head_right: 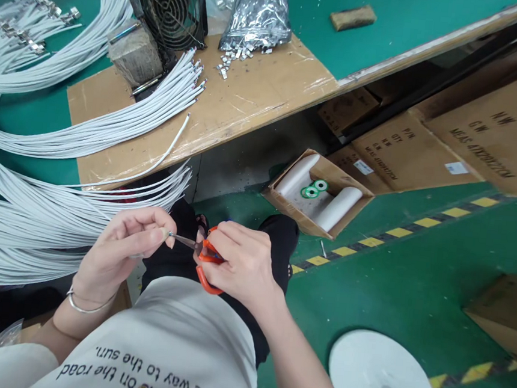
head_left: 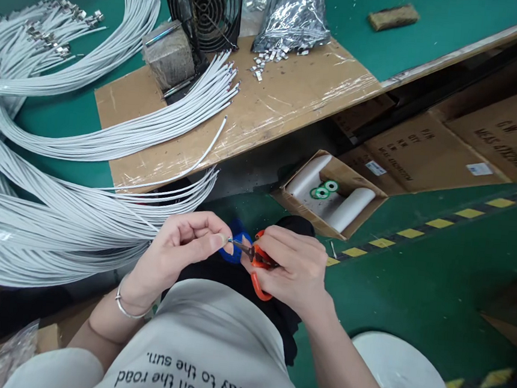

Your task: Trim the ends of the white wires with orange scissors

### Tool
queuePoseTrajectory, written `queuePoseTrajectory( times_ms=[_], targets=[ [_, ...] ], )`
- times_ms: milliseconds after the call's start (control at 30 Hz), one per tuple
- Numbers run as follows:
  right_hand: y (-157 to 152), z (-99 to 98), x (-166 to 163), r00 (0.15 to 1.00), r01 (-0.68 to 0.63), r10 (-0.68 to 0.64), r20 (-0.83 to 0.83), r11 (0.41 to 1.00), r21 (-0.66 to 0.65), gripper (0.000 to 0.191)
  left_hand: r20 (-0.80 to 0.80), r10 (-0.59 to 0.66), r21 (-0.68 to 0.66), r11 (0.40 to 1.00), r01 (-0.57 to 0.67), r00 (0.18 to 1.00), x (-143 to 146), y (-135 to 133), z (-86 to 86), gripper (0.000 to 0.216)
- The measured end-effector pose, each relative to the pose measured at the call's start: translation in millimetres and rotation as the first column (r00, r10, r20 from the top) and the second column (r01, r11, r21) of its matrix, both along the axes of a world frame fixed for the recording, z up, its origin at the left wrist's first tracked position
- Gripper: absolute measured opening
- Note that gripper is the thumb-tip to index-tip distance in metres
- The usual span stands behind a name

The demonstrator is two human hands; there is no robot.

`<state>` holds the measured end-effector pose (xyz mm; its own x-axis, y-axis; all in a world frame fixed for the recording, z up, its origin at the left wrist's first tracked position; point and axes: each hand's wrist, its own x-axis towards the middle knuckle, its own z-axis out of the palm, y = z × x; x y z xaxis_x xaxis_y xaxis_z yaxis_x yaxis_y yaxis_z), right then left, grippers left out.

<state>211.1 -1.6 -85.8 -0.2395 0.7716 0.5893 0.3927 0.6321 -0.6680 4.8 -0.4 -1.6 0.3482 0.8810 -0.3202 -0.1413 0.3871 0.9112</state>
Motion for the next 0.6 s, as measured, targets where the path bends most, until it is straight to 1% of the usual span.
queuePoseTrajectory(
  times_ms=[167, 367, 500, 600],
  targets=[
    [-0.7, 0.8, 1.9, 0.996, -0.077, 0.072, -0.056, 0.993, -0.091, 0.037, 0.01, -0.001, 0.012, 1.0, 0.001, 1.0, 0.6, 0.7, -0.5, 0.019],
    [0.8, 3.4, 3.2, 0.999, -0.051, 0.052, 0.011, 0.997, -0.064, 0.035, 0.018, -0.002, -0.009, 1.0, 0.002, 1.0, -0.6, -0.9, -1.6, 0.017],
    [1.6, 3.9, 2.8, 0.998, -0.055, 0.056, 0.025, 0.996, -0.064, 0.033, 0.001, -0.003, 0.007, 1.0, 0.003, 1.0, -0.3, 0.3, -1.4, 0.019],
    [1.4, 3.2, 4.0, 0.998, -0.053, 0.055, 0.027, 0.998, -0.046, 0.039, -0.013, 0.004, 0.025, 1.0, -0.003, 1.0, 0.5, 1.1, -2.7, 0.02]
  ],
)
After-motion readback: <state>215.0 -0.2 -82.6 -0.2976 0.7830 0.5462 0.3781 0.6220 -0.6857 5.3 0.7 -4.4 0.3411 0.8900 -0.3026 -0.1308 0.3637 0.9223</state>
